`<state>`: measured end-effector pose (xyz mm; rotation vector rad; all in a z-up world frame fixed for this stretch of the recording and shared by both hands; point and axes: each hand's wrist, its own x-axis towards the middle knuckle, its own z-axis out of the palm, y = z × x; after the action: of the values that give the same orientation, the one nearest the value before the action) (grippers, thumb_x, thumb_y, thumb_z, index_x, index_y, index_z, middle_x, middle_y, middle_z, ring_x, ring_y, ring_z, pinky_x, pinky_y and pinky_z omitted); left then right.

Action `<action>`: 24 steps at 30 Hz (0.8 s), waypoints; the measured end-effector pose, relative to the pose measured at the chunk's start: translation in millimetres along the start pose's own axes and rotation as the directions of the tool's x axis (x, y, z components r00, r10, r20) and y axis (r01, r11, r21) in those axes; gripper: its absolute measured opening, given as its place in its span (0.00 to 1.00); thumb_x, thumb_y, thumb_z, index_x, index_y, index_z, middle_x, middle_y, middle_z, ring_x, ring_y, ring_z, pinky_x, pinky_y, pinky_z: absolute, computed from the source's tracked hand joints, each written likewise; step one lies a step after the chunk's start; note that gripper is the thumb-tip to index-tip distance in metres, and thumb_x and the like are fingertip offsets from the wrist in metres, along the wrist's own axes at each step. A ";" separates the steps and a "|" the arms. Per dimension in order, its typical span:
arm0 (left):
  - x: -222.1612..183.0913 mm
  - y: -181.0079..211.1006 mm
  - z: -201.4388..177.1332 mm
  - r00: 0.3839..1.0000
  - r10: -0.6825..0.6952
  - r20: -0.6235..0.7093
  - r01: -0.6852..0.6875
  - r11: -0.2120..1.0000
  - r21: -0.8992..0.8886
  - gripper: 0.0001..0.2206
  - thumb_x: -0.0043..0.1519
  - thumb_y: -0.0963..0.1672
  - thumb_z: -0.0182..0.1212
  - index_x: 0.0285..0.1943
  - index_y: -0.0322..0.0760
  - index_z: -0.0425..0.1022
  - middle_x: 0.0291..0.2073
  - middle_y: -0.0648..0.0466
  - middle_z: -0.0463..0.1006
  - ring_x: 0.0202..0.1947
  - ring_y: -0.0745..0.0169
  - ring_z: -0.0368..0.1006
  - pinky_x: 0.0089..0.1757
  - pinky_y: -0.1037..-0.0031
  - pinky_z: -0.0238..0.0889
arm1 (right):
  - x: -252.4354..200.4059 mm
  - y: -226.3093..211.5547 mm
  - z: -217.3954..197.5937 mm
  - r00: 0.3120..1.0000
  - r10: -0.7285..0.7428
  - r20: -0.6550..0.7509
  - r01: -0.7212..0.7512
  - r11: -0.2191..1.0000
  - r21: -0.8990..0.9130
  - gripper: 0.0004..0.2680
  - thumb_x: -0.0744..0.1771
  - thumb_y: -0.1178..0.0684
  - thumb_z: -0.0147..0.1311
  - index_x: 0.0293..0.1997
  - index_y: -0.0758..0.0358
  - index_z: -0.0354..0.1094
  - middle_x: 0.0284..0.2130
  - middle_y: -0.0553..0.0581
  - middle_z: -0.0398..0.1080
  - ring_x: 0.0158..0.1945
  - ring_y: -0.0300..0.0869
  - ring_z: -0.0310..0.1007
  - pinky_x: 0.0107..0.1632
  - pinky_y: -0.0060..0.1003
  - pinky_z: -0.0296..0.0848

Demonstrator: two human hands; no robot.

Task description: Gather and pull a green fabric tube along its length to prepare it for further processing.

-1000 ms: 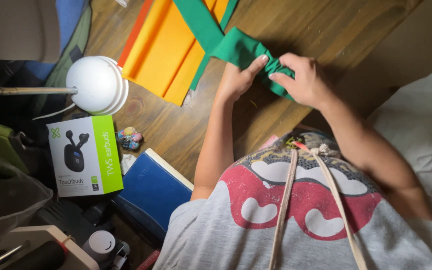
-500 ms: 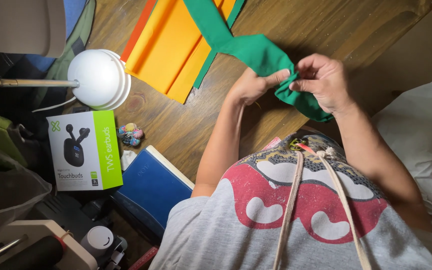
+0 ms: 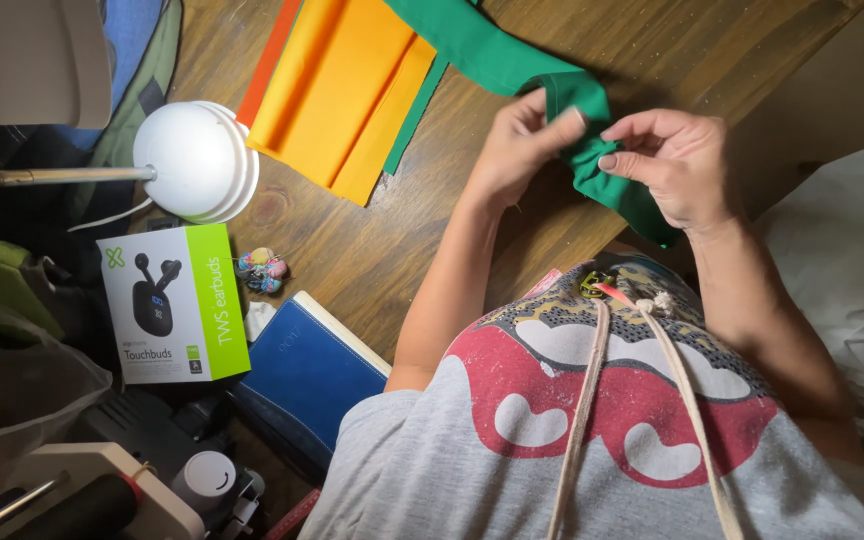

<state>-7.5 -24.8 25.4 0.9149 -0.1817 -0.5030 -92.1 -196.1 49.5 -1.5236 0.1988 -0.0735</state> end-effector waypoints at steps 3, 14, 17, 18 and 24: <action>6.2 -27.2 -20.3 0.995 -0.013 -0.101 0.010 1.000 -0.029 0.08 0.56 0.42 0.76 0.34 0.32 0.80 0.19 0.55 0.79 0.21 0.72 0.77 0.29 0.79 0.75 | 0.4 6.6 3.9 1.000 -0.003 0.008 0.003 1.000 0.028 0.11 0.62 0.66 0.72 0.45 0.72 0.74 0.30 0.56 0.71 0.36 0.31 0.73 0.44 0.28 0.80; 11.3 -55.0 -27.5 0.983 -0.083 -0.161 0.078 0.996 -0.039 0.12 0.51 0.39 0.80 0.39 0.29 0.83 0.28 0.48 0.85 0.29 0.61 0.83 0.33 0.67 0.80 | -2.5 12.5 18.7 0.985 -0.146 -0.096 0.133 0.982 -0.135 0.08 0.68 0.66 0.67 0.50 0.70 0.73 0.32 0.57 0.70 0.35 0.36 0.76 0.40 0.29 0.79; 8.3 -62.6 -38.1 0.992 -0.117 -0.049 0.110 0.987 -0.116 0.15 0.51 0.38 0.80 0.46 0.30 0.82 0.34 0.47 0.85 0.35 0.56 0.83 0.36 0.60 0.80 | -6.0 -3.2 19.9 0.981 -0.191 -0.048 0.178 0.965 -0.192 0.08 0.67 0.66 0.68 0.48 0.70 0.74 0.34 0.58 0.70 0.37 0.38 0.76 0.40 0.31 0.79; 7.7 -62.9 -44.4 0.993 -0.110 0.042 0.115 0.980 -0.160 0.18 0.52 0.36 0.80 0.50 0.30 0.81 0.39 0.45 0.85 0.40 0.53 0.83 0.39 0.56 0.80 | -6.4 -9.1 19.5 0.972 -0.236 0.001 0.230 0.947 -0.226 0.07 0.67 0.66 0.68 0.47 0.72 0.75 0.37 0.60 0.71 0.40 0.40 0.76 0.42 0.31 0.78; 1.0 -77.6 -55.7 0.973 -0.166 0.159 0.185 0.977 -0.109 0.16 0.51 0.36 0.80 0.47 0.33 0.82 0.38 0.50 0.86 0.38 0.59 0.83 0.38 0.65 0.80 | -15.8 -47.0 23.9 0.901 -0.392 0.188 0.434 0.826 -0.358 0.07 0.67 0.62 0.66 0.49 0.69 0.79 0.42 0.61 0.73 0.43 0.47 0.76 0.44 0.40 0.77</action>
<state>-12.9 -24.8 -70.0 0.7768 -0.2036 -0.7402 -99.8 -172.2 98.4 -1.9498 -0.2255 -0.3142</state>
